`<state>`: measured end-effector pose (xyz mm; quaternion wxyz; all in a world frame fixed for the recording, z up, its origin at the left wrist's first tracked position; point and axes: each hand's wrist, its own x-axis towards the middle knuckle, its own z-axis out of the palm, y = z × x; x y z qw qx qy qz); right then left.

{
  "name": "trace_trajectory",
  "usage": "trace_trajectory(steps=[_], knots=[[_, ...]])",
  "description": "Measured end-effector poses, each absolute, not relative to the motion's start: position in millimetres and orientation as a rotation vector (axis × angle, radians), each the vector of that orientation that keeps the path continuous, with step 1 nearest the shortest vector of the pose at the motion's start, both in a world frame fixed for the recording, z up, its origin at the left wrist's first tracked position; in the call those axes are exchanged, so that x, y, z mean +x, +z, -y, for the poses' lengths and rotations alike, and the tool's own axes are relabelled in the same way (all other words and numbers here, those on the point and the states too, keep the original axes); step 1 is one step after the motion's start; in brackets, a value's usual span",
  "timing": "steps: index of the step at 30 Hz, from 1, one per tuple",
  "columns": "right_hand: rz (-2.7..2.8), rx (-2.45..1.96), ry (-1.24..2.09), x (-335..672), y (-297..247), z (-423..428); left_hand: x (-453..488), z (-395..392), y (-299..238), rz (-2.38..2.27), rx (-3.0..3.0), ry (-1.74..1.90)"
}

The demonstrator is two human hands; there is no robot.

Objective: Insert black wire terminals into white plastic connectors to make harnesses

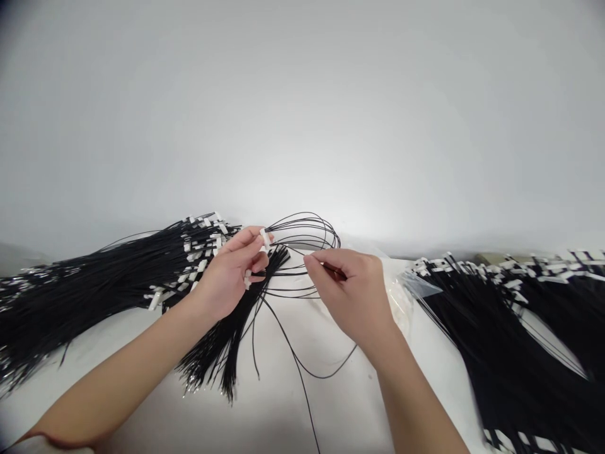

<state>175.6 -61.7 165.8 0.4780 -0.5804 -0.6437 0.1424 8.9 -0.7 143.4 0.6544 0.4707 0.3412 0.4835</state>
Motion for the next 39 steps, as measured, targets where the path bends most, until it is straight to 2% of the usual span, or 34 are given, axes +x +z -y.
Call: trace_trajectory(steps=[25, 39], knots=[[1.759, -1.472, 0.459, 178, 167, 62, 10, 4, 147, -0.775, 1.16, 1.103], [1.876, -1.313, 0.06, 172, 150, 53, 13, 8, 147, -0.737, 1.186, 1.054]])
